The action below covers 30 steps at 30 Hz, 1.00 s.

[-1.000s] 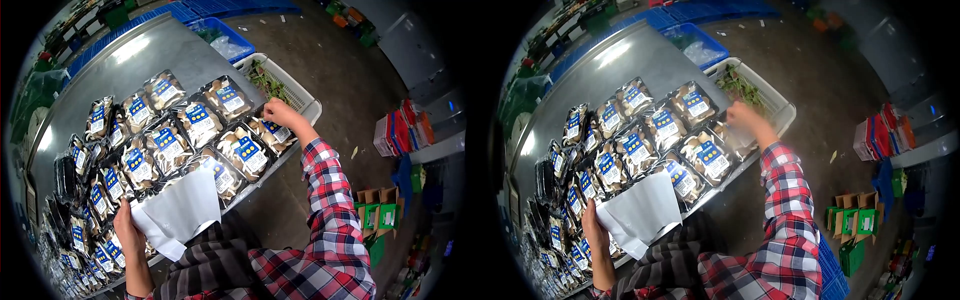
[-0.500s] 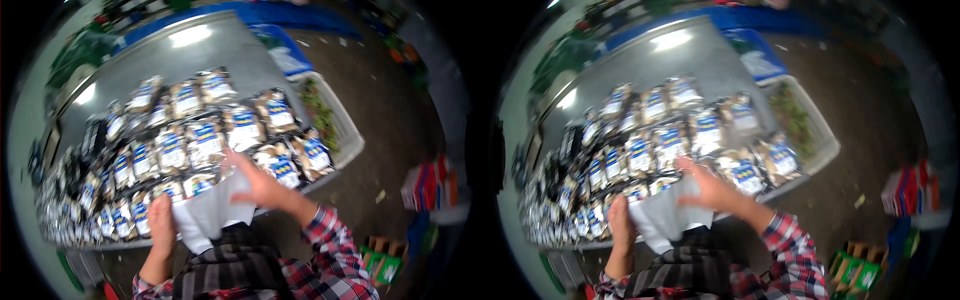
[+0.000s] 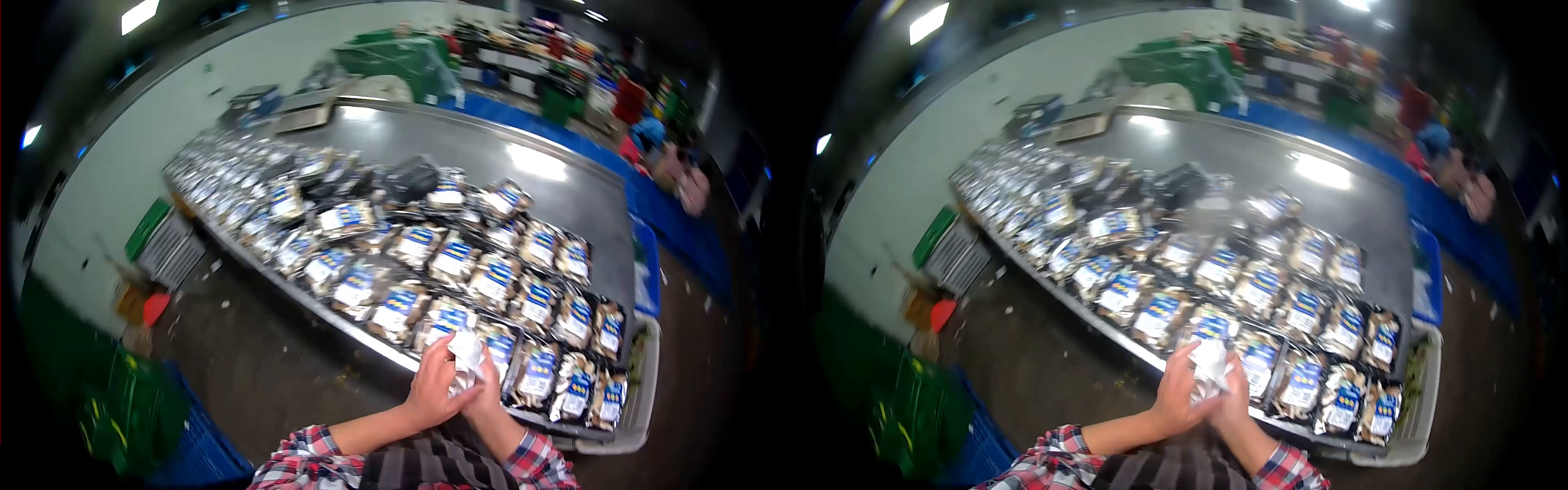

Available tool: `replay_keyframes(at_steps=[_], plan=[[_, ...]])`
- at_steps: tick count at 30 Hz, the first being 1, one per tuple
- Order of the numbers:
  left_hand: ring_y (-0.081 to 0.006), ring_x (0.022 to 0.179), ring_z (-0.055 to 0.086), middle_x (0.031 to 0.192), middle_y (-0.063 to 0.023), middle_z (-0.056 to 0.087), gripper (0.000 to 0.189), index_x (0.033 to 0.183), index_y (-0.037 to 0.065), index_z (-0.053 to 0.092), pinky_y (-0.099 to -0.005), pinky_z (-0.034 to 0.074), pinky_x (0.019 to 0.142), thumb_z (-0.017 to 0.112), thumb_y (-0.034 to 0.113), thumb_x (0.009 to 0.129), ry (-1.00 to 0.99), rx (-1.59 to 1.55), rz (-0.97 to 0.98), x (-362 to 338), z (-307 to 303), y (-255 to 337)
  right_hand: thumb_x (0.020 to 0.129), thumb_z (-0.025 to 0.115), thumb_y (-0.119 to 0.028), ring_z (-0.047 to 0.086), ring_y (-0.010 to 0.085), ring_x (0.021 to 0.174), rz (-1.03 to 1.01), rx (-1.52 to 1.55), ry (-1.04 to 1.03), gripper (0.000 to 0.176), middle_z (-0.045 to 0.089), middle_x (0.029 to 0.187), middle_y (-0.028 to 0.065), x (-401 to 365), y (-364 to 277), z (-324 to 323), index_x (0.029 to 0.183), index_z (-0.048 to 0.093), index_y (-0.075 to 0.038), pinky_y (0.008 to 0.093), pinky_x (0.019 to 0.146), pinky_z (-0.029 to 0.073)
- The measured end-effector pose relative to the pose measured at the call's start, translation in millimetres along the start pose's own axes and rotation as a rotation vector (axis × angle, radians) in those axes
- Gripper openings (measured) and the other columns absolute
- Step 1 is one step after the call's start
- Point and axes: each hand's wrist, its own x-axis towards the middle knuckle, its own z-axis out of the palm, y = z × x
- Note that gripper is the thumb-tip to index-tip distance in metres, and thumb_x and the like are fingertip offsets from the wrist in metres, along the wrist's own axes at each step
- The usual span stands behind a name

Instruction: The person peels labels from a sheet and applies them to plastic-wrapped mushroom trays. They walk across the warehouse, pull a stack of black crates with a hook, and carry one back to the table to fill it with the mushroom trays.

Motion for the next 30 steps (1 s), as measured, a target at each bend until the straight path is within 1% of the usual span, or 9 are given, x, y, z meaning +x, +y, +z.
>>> replay_keyframes(at_steps=[3, 6, 8, 11, 13, 16, 21, 26, 30], plan=[[-0.0380, 0.109, 0.045, 0.113, -0.0192, 0.045, 0.018, 0.079, 0.000, 0.051, -0.0433, 0.039, 0.090, 0.064, 0.010, 0.072, 0.269, 0.013, -0.003, -17, -29, -7, 0.088, 0.039, -0.013, 0.051, 0.0190, 0.103, 0.284, -0.040, 0.024, 0.033, 0.050, 0.113, 0.0100, -33, 34, 35, 0.119, 0.041, -0.002, 0.0282, 0.086, 0.043], [-0.0345, 0.105, 0.050, 0.123, -0.0199, 0.041, 0.030, 0.102, 0.000, 0.047, -0.0367, 0.043, 0.086, 0.059, 0.007, 0.075, 0.318, -0.208, -0.279, -44, -44, -4, 0.087, 0.037, -0.012, 0.050, 0.0208, 0.106, 0.182, -0.186, -0.097, 0.036, 0.050, 0.114, 0.0123, -59, 56, 31, 0.120, 0.040, 0.001, 0.0308, 0.089, 0.042], [-0.0315, 0.100, 0.052, 0.105, -0.0163, 0.053, 0.040, 0.116, 0.002, 0.046, -0.0381, 0.044, 0.082, 0.055, 0.008, 0.078, 0.274, -0.381, -0.501, -67, -48, 4, 0.090, 0.036, -0.022, 0.049, 0.0224, 0.108, 0.167, -0.142, -0.140, 0.039, 0.048, 0.117, 0.0132, -78, 63, 25, 0.121, 0.040, 0.001, 0.0354, 0.095, 0.037], [-0.0276, 0.085, 0.052, 0.087, -0.0118, 0.053, 0.022, 0.098, 0.001, 0.056, -0.0348, 0.044, 0.073, 0.056, 0.008, 0.077, 0.245, -0.066, -0.175, -102, -42, 26, 0.093, 0.024, -0.046, 0.047, 0.0260, 0.110, 0.120, -0.223, -0.006, 0.056, 0.047, 0.120, 0.0171, -109, 64, 33, 0.125, 0.038, -0.001, 0.0362, 0.098, 0.033], [-0.0261, 0.078, 0.049, 0.085, -0.0109, 0.050, 0.014, 0.087, 0.000, 0.055, -0.0322, 0.043, 0.067, 0.057, 0.011, 0.078, 0.295, 0.136, 0.028, -114, -37, 43, 0.094, 0.020, -0.046, 0.049, 0.0279, 0.106, 0.200, -0.257, -0.223, 0.058, 0.048, 0.118, 0.0183, -119, 62, 23, 0.123, 0.038, 0.000, 0.0363, 0.095, 0.036], [-0.0295, 0.084, 0.047, 0.087, -0.0128, 0.050, 0.015, 0.080, 0.000, 0.050, -0.0360, 0.041, 0.074, 0.056, 0.013, 0.079, 0.286, -0.023, -0.213, -115, -32, 52, 0.096, 0.019, -0.040, 0.048, 0.0246, 0.106, 0.096, -0.431, -0.317, 0.050, 0.049, 0.114, 0.0149, -132, 60, 23, 0.117, 0.041, 0.000, 0.0350, 0.093, 0.036], [-0.0310, 0.107, 0.046, 0.111, -0.0137, 0.051, 0.024, 0.092, 0.003, 0.055, -0.0429, 0.034, 0.092, 0.052, 0.015, 0.072, 0.374, 0.239, -0.041, -96, -25, 65, 0.095, 0.030, -0.034, 0.045, 0.0240, 0.113, 0.112, -0.341, -0.111, 0.044, 0.045, 0.123, 0.0117, -142, 36, 7, 0.125, 0.038, -0.004, 0.0376, 0.096, 0.037], [-0.0346, 0.115, 0.041, 0.118, -0.0190, 0.048, 0.037, 0.103, 0.003, 0.056, -0.0462, 0.029, 0.094, 0.048, 0.020, 0.071, 0.180, 0.335, 0.043, -75, 24, 95, 0.089, 0.040, -0.020, 0.055, 0.0134, 0.086, -0.164, -1.016, -0.198, 0.026, 0.059, 0.094, 0.0058, -149, -28, -47, 0.098, 0.057, -0.003, 0.0283, 0.079, 0.043], [-0.0364, 0.120, 0.036, 0.128, -0.0187, 0.041, 0.041, 0.114, 0.002, 0.053, -0.0449, 0.027, 0.099, 0.043, 0.008, 0.075, 0.143, 0.260, 0.212, -53, 92, 138, 0.093, 0.037, -0.025, 0.048, 0.0120, 0.075, -0.197, -0.718, -0.145, 0.031, 0.055, 0.081, 0.0024, -159, -85, -77, 0.091, 0.054, 0.000, 0.0268, 0.071, 0.039]])
